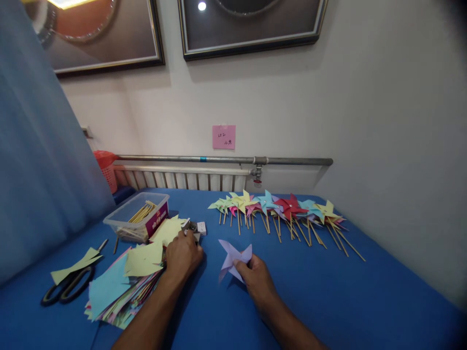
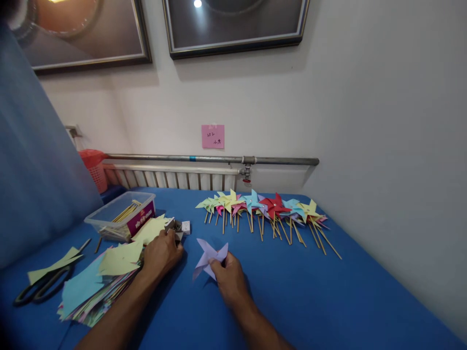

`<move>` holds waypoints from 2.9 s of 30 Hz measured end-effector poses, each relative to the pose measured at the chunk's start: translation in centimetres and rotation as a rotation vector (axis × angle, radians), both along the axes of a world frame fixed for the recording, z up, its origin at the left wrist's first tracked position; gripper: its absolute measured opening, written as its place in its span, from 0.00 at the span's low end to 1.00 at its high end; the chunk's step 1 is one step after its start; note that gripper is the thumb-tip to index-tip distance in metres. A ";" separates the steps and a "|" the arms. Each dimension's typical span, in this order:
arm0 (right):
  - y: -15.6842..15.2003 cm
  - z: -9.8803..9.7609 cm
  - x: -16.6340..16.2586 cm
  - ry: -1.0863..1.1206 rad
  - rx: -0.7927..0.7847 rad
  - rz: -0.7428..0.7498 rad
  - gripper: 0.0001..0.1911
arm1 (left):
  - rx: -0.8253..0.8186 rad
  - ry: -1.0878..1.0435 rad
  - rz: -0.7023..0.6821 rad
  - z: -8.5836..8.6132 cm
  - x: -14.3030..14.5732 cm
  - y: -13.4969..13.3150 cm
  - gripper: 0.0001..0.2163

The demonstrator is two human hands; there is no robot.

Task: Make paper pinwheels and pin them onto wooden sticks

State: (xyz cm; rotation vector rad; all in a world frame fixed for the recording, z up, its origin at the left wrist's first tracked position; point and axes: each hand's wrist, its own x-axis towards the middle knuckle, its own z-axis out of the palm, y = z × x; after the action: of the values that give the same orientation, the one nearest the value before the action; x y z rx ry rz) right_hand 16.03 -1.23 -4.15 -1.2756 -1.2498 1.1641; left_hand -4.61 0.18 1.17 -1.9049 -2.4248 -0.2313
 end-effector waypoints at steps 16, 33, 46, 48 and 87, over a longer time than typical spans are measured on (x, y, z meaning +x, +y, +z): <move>0.1 0.2 0.0 0.001 0.006 0.010 0.15 | -0.013 -0.026 0.025 0.7 -0.1 -0.4 0.23; 0.1 -0.1 0.0 0.002 0.021 0.007 0.15 | -0.012 0.118 -0.145 0.8 -1.4 -0.1 0.17; 0.4 -0.5 0.1 -0.015 0.024 0.016 0.17 | -0.099 0.104 -0.058 1.4 -2.0 0.0 0.16; 0.3 -0.4 0.0 -0.013 0.017 0.021 0.17 | -0.104 0.096 -0.065 1.5 -2.1 0.0 0.16; -0.1 0.0 0.3 0.082 -0.047 -0.020 0.19 | 0.126 -0.123 -0.238 0.6 -1.1 0.3 0.13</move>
State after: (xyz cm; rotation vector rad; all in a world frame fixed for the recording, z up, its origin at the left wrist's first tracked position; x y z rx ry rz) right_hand 16.32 -1.28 -4.10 -1.2592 -1.1535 1.2252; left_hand -5.71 0.44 1.77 -2.1769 -2.1878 -0.5128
